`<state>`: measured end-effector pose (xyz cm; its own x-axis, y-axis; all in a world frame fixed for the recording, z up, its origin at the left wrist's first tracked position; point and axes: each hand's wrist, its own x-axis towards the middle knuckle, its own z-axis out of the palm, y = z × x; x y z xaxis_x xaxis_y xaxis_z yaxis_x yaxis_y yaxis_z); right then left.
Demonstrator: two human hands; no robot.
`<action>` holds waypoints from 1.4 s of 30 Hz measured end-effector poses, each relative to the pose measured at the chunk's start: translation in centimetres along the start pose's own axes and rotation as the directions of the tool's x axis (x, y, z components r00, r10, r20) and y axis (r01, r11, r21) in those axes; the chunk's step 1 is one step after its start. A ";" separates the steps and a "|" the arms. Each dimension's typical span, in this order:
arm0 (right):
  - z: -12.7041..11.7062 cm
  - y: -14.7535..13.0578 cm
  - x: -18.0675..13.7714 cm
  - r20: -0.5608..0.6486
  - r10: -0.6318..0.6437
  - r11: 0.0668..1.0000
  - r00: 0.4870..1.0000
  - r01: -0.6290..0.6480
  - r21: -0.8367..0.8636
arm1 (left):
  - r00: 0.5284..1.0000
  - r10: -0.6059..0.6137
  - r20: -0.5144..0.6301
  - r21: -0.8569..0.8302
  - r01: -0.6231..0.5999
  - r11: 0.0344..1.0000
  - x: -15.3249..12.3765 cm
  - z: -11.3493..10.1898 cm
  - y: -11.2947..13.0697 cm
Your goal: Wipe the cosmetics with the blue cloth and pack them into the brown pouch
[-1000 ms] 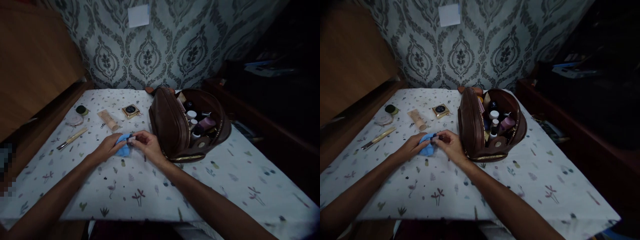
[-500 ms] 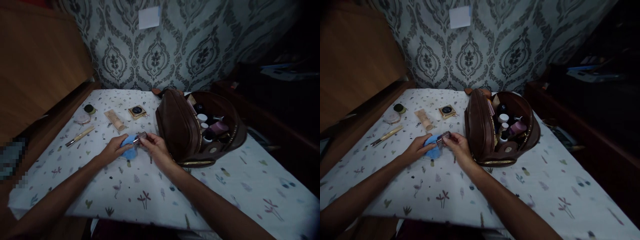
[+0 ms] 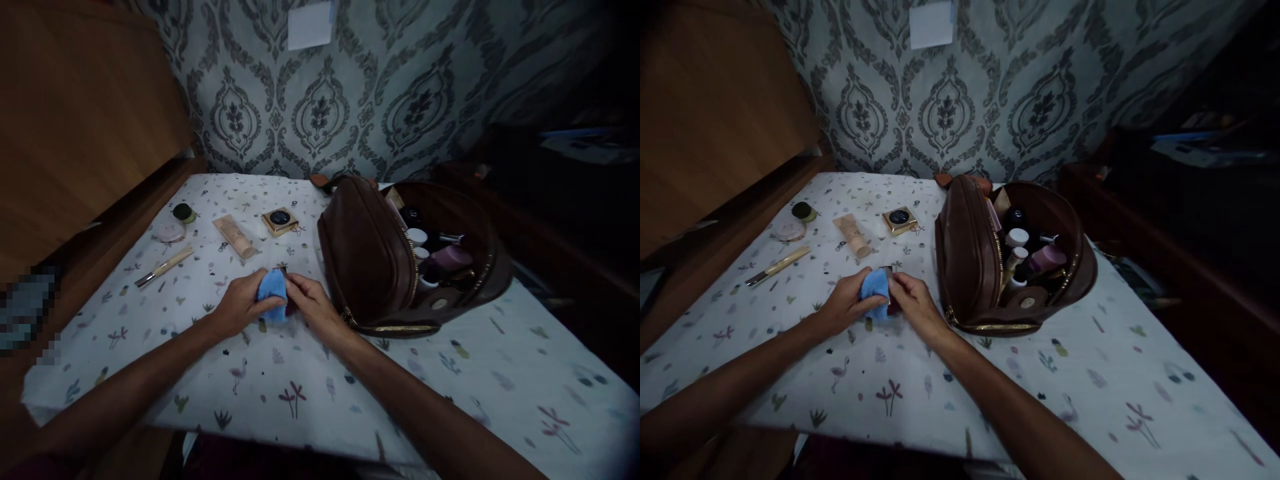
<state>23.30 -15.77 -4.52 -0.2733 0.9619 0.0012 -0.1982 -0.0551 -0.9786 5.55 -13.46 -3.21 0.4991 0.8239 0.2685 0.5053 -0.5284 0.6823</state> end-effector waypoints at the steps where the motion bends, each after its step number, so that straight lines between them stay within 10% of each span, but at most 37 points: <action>1: 0.1 -0.1 -0.1 0.029 -0.001 1.000 1.000 0.001 -0.021 | 0.998 -0.043 -0.035 -0.017 0.042 0.999 0.0 0.0 -0.1; 19: 0.6 -0.1 -0.3 0.174 0.080 0.997 0.981 -0.080 -0.008 | 0.989 -0.130 -0.065 -0.311 0.104 0.945 0.6 -0.4 -0.8; 25: 0.1 0.1 0.2 0.010 0.070 0.983 0.998 -0.070 0.169 | 0.974 -0.187 -0.128 -0.397 0.122 0.910 0.7 -0.4 -0.9; 34: 0.1 0.7 0.6 -0.199 -0.030 0.970 0.980 0.076 0.230 | 0.966 -0.132 0.222 -0.481 0.226 0.847 0.5 -0.7 -0.1; 42: 0.1 0.0 0.6 -0.283 0.063 0.972 0.957 0.006 0.236 | 0.982 -0.124 0.139 -0.564 0.182 0.806 0.6 -0.4 -0.8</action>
<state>23.03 -15.25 -4.51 -0.0076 0.9929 -0.1191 -0.4162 -0.1114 -0.9024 5.11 -12.50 -3.30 0.5256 0.8465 0.0842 0.1009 -0.1603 0.9819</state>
